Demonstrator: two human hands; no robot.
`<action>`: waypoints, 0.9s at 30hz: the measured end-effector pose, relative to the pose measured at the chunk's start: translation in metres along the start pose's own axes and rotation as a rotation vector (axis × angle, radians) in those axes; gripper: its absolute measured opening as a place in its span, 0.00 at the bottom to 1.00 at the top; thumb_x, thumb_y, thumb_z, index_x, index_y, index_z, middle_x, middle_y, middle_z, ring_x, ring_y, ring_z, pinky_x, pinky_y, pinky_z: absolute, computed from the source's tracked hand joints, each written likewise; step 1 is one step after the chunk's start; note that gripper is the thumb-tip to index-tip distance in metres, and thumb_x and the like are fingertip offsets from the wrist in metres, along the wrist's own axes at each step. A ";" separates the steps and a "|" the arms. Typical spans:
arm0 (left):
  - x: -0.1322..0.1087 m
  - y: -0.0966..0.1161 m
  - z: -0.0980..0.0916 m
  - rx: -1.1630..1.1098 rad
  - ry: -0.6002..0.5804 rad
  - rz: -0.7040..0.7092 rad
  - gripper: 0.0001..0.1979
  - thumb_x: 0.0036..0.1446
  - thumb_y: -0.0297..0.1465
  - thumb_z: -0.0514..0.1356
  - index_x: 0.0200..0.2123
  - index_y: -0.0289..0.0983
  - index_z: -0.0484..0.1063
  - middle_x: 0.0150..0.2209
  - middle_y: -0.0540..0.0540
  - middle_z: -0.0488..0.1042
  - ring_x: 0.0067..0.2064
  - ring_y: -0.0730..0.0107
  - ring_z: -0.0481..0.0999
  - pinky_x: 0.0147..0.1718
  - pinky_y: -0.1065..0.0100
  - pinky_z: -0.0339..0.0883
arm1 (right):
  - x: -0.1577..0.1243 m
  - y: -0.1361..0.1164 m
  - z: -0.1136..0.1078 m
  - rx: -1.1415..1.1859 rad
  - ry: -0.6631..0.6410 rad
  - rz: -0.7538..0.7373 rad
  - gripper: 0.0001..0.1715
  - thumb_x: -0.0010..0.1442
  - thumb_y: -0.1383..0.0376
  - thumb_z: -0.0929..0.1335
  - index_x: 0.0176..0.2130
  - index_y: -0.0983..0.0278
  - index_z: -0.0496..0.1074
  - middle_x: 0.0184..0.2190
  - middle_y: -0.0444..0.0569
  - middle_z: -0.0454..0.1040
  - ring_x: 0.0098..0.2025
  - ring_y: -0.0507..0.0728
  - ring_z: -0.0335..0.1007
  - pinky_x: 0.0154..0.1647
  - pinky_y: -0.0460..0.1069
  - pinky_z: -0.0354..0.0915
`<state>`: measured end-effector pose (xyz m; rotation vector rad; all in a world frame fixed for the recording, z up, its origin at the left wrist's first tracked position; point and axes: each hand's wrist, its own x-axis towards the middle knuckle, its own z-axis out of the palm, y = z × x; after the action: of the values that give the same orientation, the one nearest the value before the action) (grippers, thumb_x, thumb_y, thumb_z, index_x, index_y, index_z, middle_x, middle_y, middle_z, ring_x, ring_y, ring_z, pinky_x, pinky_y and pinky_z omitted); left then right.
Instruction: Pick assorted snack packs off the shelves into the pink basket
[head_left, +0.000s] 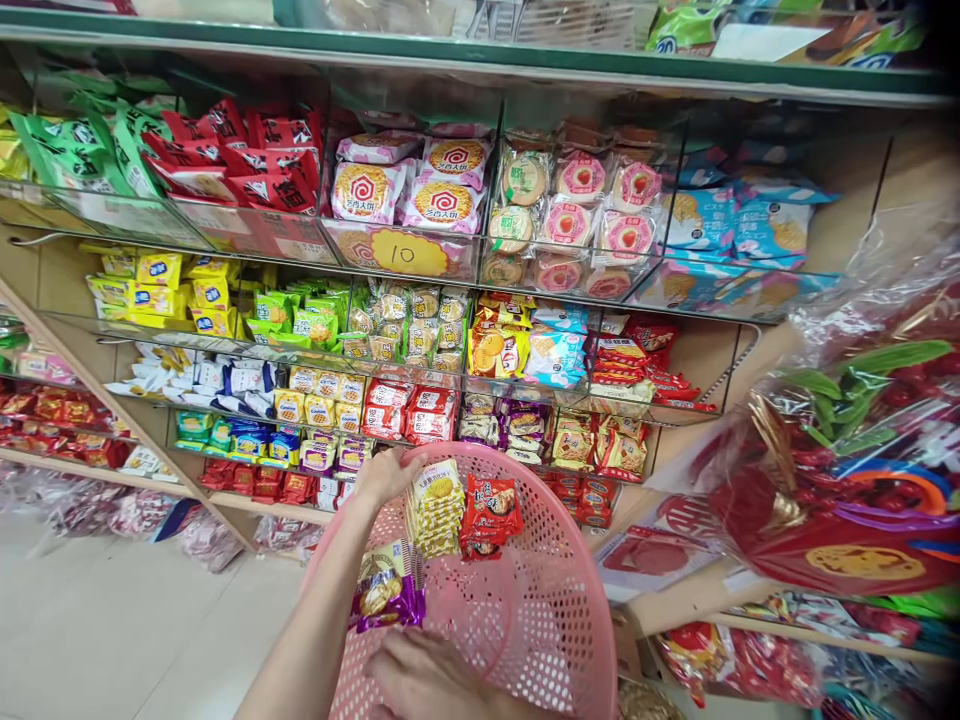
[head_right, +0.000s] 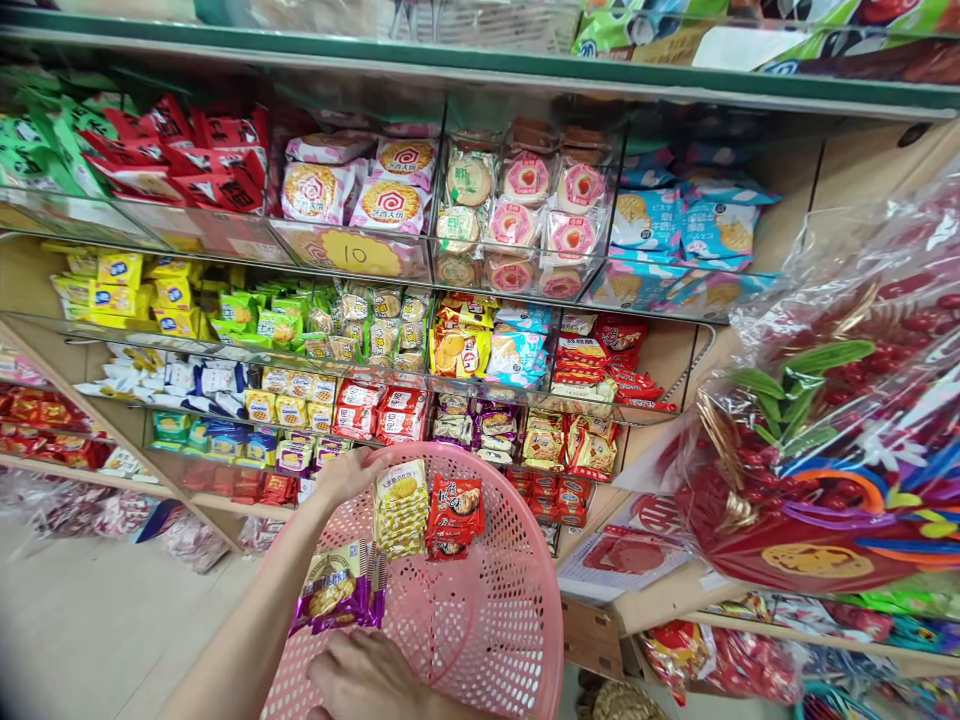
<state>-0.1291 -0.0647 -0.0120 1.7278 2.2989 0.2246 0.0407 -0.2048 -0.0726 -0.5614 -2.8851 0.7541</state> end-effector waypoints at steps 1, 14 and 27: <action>0.000 0.001 0.000 0.004 0.000 0.006 0.34 0.50 0.58 0.40 0.38 0.38 0.71 0.38 0.36 0.76 0.42 0.52 0.74 0.37 0.61 0.63 | 0.002 0.005 0.014 0.019 -0.076 0.024 0.20 0.54 0.59 0.63 0.46 0.64 0.65 0.43 0.52 0.70 0.43 0.60 0.66 0.42 0.52 0.65; 0.000 -0.001 0.001 0.015 0.001 0.006 0.34 0.50 0.57 0.40 0.38 0.38 0.71 0.38 0.36 0.76 0.42 0.51 0.75 0.37 0.60 0.64 | 0.027 0.012 0.046 0.221 -0.226 0.166 0.55 0.39 0.68 0.69 0.62 0.67 0.44 0.60 0.60 0.52 0.60 0.68 0.49 0.58 0.58 0.55; 0.001 0.003 0.003 0.042 0.008 0.025 0.31 0.52 0.54 0.41 0.38 0.38 0.71 0.39 0.37 0.77 0.42 0.53 0.75 0.38 0.61 0.64 | 0.029 -0.002 0.021 0.249 -0.167 0.231 0.48 0.45 0.70 0.64 0.62 0.69 0.43 0.60 0.61 0.52 0.61 0.68 0.49 0.58 0.60 0.53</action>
<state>-0.1262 -0.0627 -0.0138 1.7799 2.3049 0.1899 0.0090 -0.2054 -0.0896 -0.8437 -2.8374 1.2276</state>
